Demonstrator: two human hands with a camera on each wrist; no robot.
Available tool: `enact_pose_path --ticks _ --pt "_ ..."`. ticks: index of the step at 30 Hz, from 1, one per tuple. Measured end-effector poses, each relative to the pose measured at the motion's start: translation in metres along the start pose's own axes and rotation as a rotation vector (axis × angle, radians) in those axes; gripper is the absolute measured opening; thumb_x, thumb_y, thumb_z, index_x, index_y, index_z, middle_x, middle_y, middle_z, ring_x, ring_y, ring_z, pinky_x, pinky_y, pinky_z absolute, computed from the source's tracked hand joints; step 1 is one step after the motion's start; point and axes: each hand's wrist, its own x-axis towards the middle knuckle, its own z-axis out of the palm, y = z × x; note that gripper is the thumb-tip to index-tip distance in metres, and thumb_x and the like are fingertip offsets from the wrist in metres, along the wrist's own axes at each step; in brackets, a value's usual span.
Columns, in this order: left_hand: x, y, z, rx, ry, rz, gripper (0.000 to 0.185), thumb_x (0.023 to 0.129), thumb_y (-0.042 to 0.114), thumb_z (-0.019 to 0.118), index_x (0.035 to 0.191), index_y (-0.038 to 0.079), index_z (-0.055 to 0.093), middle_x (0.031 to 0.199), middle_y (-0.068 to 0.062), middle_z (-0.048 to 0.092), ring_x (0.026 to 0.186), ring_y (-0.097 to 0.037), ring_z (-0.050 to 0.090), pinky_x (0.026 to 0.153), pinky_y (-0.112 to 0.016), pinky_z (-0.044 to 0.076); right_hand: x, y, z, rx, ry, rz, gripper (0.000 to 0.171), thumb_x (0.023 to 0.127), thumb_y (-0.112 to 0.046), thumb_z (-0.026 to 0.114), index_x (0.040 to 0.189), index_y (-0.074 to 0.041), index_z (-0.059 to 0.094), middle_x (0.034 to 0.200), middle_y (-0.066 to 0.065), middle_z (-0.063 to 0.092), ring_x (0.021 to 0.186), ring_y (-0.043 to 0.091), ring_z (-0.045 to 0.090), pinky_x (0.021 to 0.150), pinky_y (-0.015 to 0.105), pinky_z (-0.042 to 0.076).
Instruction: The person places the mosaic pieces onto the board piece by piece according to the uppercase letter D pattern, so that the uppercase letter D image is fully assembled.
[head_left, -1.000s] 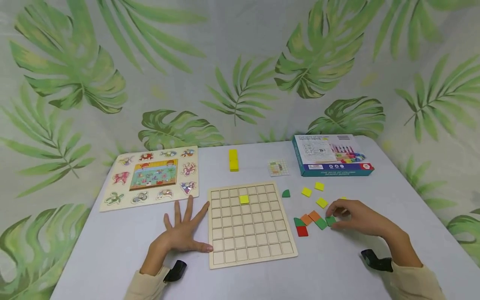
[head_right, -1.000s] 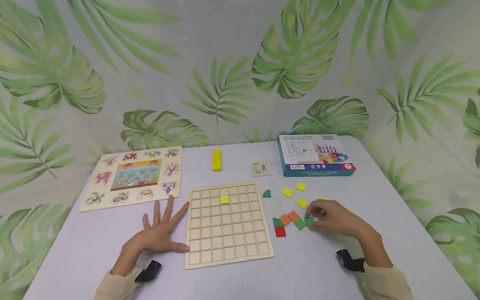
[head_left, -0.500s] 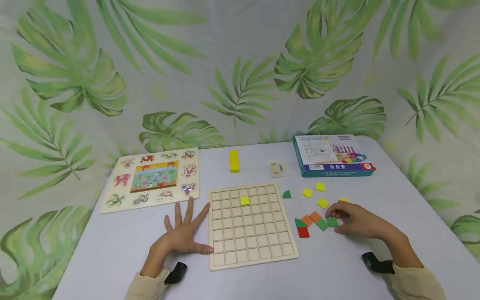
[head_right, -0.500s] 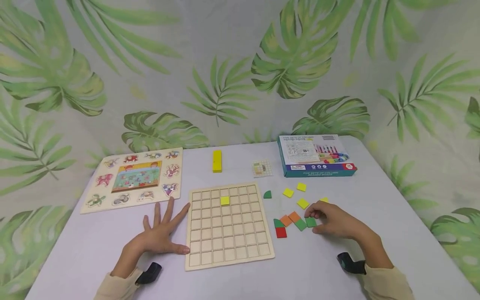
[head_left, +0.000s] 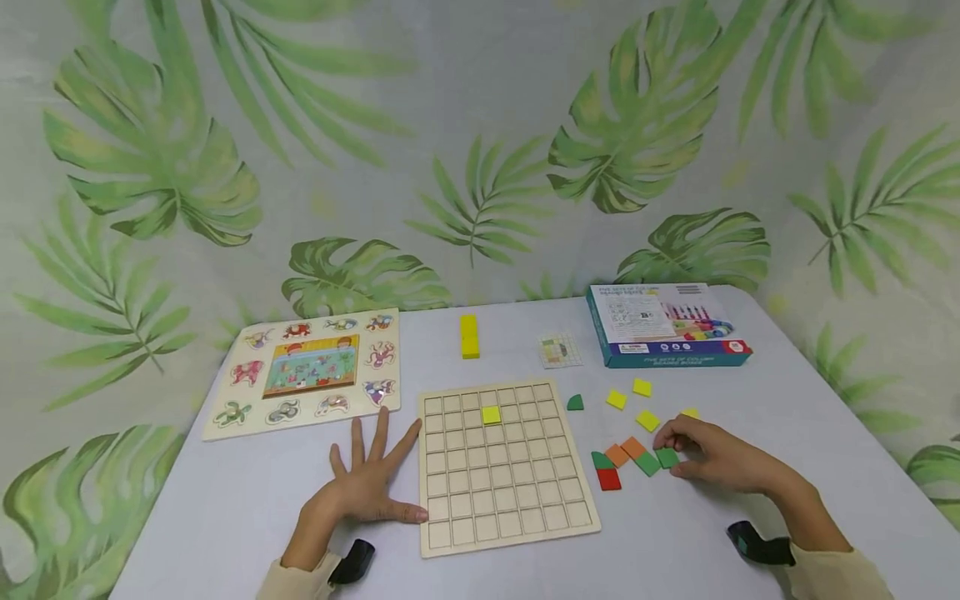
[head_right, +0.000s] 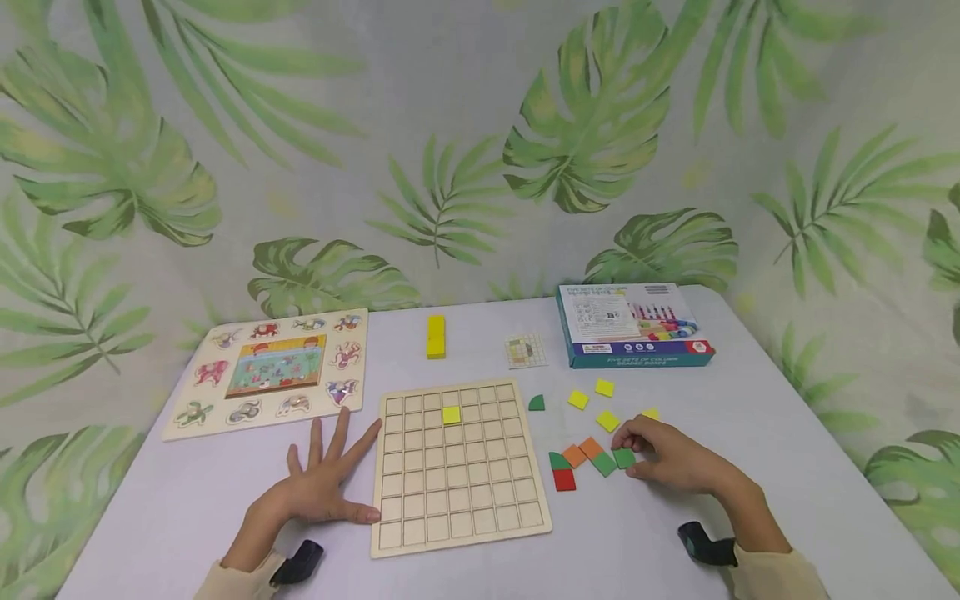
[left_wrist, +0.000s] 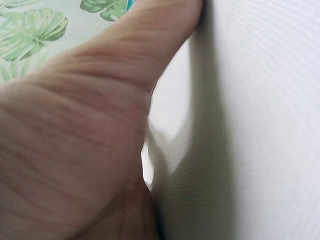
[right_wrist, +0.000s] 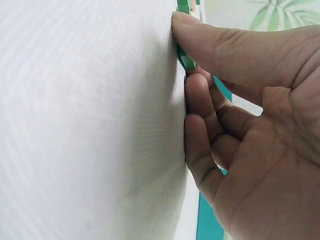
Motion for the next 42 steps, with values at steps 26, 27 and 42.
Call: enact_pose_path --ticks 26,27,42 --pt "0.003 -0.007 0.013 -0.048 0.031 0.007 0.131 0.057 0.073 0.082 0.161 0.032 0.015 0.163 -0.018 -0.024 0.138 -0.053 -0.037 0.096 -0.078 -0.026 0.002 -0.023 -0.003 -0.131 0.054 -0.045 0.029 0.088 -0.021 0.077 0.112 -0.012 0.064 0.106 -0.005 0.061 0.093 0.009 0.055 0.082 0.024 0.052" --pt "0.004 -0.008 0.013 -0.047 0.033 0.006 0.132 0.057 0.074 0.081 0.161 0.032 0.014 0.163 -0.017 -0.025 0.138 -0.052 -0.038 0.096 -0.077 -0.027 0.004 -0.025 -0.004 -0.134 0.057 -0.056 0.029 0.088 -0.022 0.076 0.112 -0.012 0.064 0.106 -0.005 0.061 0.093 0.009 0.055 0.083 0.024 0.052" --pt "0.005 -0.003 0.001 -0.005 0.015 -0.010 0.128 0.061 0.067 0.084 0.162 0.030 0.015 0.163 -0.021 -0.022 0.139 -0.057 -0.032 0.097 -0.082 -0.018 0.035 -0.053 0.002 -0.095 0.003 -0.076 0.029 0.090 -0.025 0.075 0.114 -0.012 0.063 0.105 -0.003 0.062 0.090 0.011 0.054 0.079 0.025 0.050"
